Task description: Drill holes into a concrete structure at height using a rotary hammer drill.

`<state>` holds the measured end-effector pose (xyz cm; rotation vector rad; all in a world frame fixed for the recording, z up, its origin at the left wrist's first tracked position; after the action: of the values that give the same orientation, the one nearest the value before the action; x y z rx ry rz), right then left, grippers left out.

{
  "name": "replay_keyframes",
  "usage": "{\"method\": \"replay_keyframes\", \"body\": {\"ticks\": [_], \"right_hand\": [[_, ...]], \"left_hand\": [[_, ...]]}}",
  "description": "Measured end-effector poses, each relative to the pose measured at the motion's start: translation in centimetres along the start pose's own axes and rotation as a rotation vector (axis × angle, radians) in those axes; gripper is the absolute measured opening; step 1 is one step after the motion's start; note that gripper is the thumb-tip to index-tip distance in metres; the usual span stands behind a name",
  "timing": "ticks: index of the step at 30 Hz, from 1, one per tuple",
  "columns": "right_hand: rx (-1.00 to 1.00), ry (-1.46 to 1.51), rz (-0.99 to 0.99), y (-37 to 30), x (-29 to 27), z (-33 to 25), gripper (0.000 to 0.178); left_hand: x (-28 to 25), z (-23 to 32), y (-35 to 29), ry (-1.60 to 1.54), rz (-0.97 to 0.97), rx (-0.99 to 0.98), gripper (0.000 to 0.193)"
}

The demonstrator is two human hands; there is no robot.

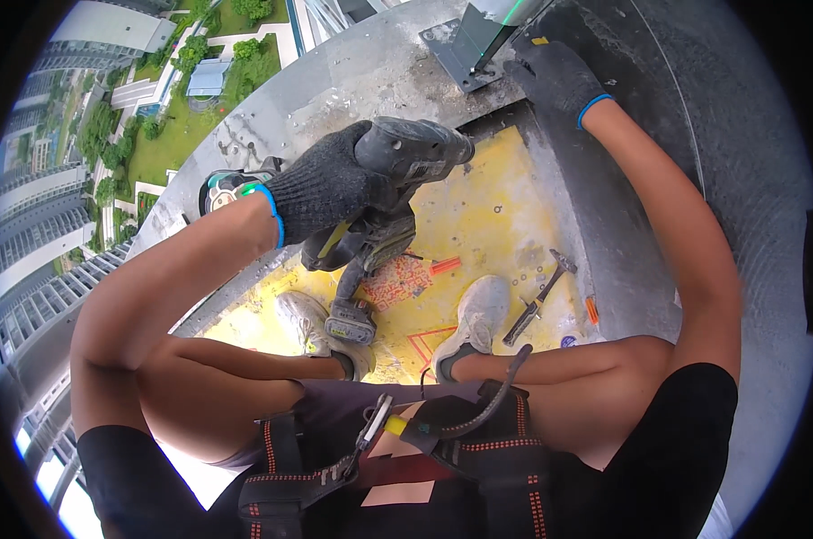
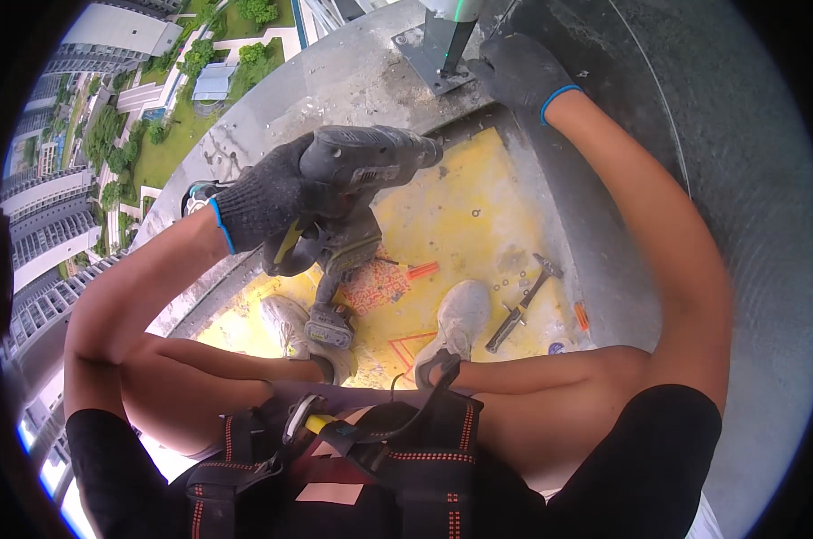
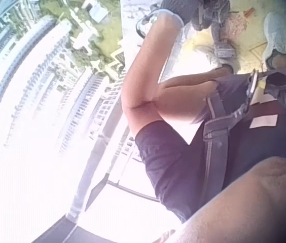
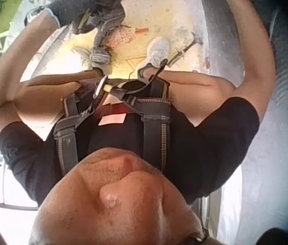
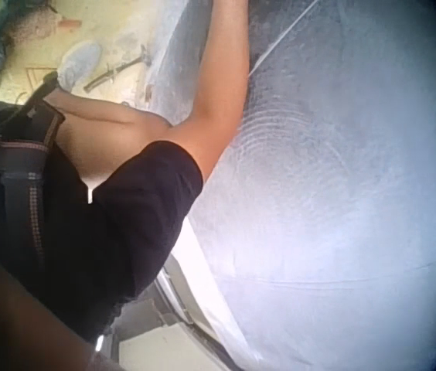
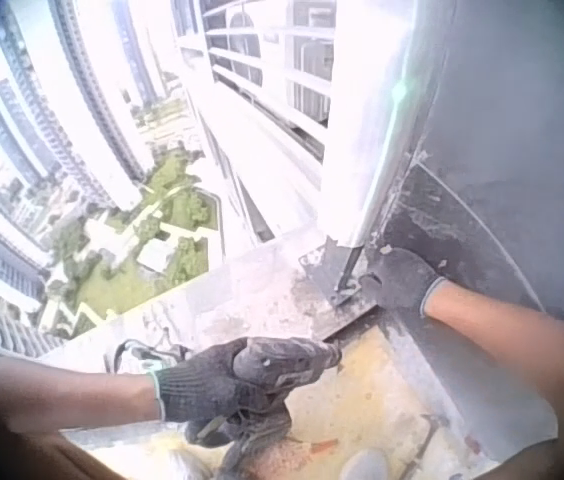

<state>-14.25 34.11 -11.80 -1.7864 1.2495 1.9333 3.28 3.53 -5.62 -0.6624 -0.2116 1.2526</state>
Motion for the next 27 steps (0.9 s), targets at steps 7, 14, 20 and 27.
{"method": "replay_keyframes", "body": {"ticks": [7, 14, 20, 27], "right_hand": [[1.766, 1.636, -0.119, -5.2, 9.6, -3.3, 0.038], [1.873, 2.075, 0.885, -4.2, 20.8, -4.5, 0.023], [1.993, 1.916, 0.99, -3.1, 19.8, -5.3, 0.02], [1.647, 1.897, 0.037, -5.6, 10.5, -3.7, 0.017]], "left_hand": [[3.6, -2.4, -0.3, -0.294, -0.156, -0.189, 0.033], [5.8, -3.5, -0.1, -0.307, 0.049, -0.238, 0.042], [7.3, -6.0, 0.4, -0.405, -0.035, -0.335, 0.039], [4.0, -2.5, -1.2, -0.472, -0.069, -0.286, 0.053]]}}
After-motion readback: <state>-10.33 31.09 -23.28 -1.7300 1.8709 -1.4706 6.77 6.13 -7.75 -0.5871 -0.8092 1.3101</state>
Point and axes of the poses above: each hand's wrist, its own y-axis towards the middle knuckle, its own x-axis out of the palm, z = x × y, the point moved 3 cm from there along y, towards the middle knuckle, and after that the axes turned 14 degrees about z, right-handed, at the moved point
